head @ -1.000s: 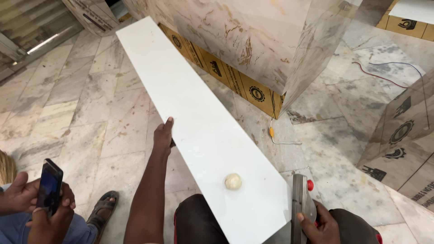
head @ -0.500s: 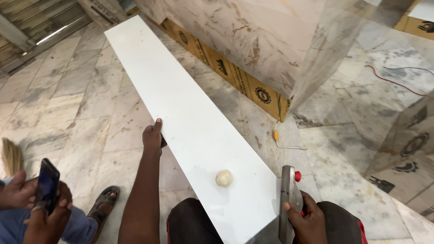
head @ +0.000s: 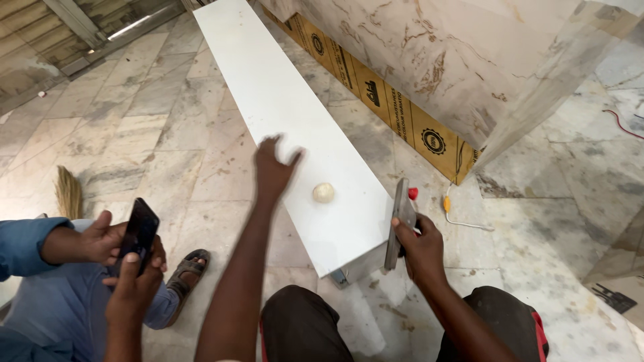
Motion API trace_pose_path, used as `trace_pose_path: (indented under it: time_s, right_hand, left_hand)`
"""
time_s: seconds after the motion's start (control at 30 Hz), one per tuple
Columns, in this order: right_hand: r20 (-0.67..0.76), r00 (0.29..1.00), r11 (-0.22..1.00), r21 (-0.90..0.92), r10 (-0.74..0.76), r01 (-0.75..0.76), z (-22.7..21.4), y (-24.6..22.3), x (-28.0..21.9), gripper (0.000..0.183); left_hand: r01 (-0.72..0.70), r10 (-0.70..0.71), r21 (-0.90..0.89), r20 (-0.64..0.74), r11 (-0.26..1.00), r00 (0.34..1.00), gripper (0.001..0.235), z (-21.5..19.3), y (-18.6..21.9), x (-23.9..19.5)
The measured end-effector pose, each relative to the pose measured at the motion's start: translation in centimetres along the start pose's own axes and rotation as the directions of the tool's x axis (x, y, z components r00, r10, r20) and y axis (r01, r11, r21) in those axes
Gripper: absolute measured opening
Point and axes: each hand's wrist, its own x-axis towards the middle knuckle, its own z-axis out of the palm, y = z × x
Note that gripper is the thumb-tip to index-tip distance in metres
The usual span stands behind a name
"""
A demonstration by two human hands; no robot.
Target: The person smooths the edge of a long white wooden plank using a hand plane. They repeatedly push the plane along the plank's edge to remove material and create a smooth finish.
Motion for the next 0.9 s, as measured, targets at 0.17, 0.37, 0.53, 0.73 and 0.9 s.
trace_pose_path:
  time_s: [0.17,0.37,0.53,0.73,0.9]
  right_hand:
    - [0.220,0.972,0.986,0.120,0.084,-0.112,0.9,-1.3,4.3,0.046]
    - [0.182,0.962,0.977,0.012,0.205,-0.211,-3.8,-5.0,4.9,0.048]
    - [0.253,0.933,0.944,0.141,0.256,-0.297,-6.6,-6.1,5.5,0.055]
    - [0.431,0.878,0.951,0.118,0.210,-0.285,-7.5,-3.5,9.3,0.051]
    - [0.596,0.777,0.947,0.083,0.202,-0.310,-8.0,-1.2,12.1,0.048]
  left_hand:
    - [-0.343,0.264,0.033,0.571,0.939,0.778,0.067,1.1,10.3,-7.1]
    - [-0.344,0.322,-0.071,0.566,0.936,0.759,0.075,1.0,14.6,-9.4]
    - [-0.349,0.266,0.018,0.613,0.937,0.744,0.076,2.5,14.8,-9.8]
    - [-0.325,0.155,0.137,0.667,0.936,0.729,0.093,2.7,15.8,-9.1]
    - [-0.186,-0.042,0.289,0.633,0.939,0.773,0.104,2.9,17.8,-9.5]
